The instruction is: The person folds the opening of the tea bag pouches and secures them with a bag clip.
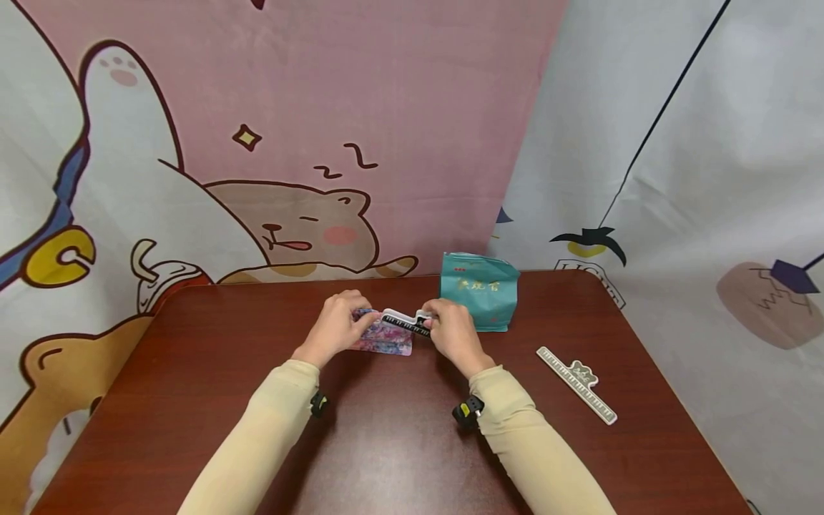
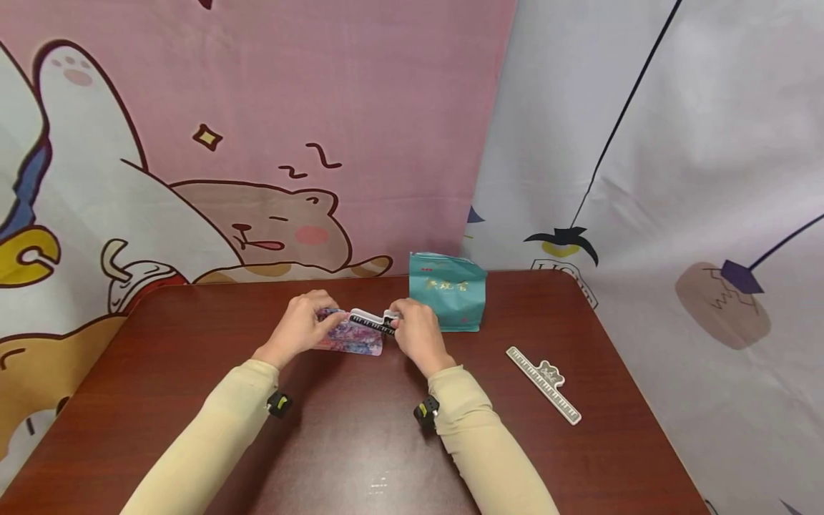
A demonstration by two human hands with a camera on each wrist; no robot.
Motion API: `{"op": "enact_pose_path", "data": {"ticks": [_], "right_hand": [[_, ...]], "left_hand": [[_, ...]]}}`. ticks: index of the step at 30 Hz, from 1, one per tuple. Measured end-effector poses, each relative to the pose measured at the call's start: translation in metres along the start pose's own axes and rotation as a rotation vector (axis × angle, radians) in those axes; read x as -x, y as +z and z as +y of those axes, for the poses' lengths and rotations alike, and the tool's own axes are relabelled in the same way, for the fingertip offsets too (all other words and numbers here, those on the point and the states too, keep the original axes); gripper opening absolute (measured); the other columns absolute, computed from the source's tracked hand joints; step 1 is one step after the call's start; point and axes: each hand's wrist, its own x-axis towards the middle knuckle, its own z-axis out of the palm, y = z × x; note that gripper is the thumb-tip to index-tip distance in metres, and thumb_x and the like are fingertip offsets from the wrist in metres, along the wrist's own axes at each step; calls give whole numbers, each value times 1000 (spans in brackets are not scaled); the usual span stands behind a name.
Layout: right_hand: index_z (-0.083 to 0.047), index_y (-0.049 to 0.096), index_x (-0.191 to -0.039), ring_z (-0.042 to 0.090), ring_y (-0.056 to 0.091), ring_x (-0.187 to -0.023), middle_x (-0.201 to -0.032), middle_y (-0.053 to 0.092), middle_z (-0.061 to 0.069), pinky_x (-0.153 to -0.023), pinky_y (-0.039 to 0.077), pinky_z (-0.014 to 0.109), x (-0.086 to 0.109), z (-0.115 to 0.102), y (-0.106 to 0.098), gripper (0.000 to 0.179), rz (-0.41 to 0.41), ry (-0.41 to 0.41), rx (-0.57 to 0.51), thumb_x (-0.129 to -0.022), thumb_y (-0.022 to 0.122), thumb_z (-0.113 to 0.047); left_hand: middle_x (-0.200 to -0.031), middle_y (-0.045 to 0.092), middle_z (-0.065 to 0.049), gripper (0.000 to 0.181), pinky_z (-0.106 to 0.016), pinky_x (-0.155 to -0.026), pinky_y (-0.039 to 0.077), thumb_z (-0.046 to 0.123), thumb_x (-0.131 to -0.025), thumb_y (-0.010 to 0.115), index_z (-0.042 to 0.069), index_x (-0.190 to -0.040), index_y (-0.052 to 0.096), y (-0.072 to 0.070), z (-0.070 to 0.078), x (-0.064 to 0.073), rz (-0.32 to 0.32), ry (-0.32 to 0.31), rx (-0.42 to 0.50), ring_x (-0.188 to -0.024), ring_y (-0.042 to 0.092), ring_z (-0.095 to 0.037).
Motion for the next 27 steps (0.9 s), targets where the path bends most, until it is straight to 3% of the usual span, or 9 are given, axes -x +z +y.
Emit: {"op": "enact_pose_path", "data": {"ticks": [9, 17, 27], "right_hand": [[-3, 75, -95, 29, 71, -83, -90, 74, 9, -74, 57, 47, 0, -2, 5, 21, 53, -41, -2, -81, 70, 13], [-4, 76, -98, 31, 71, -88, -94, 74, 10, -79, 58, 46, -1, -5, 3, 18, 12, -15, -5, -86, 74, 8], [-4, 77, -100, 31, 71, -88, -94, 74, 10, -78, 57, 48, -3, -4, 7, 17, 24, -4, -20, -86, 73, 7]], "left_hand": [[-79, 65, -1, 13, -45, -81, 51, 13, -92, 79, 8, -80, 75, 1, -1, 1, -1, -5, 2, -79, 61, -21], [-85, 67, -2, 10, -45, -86, 52, 13, -94, 77, 8, -85, 76, 0, -1, 1, -45, -84, 16, -85, 62, -24], [-88, 68, -3, 4, -47, -87, 52, 8, -90, 79, 5, -88, 77, 0, 1, 1, -45, -98, 10, -89, 64, -27]]}}
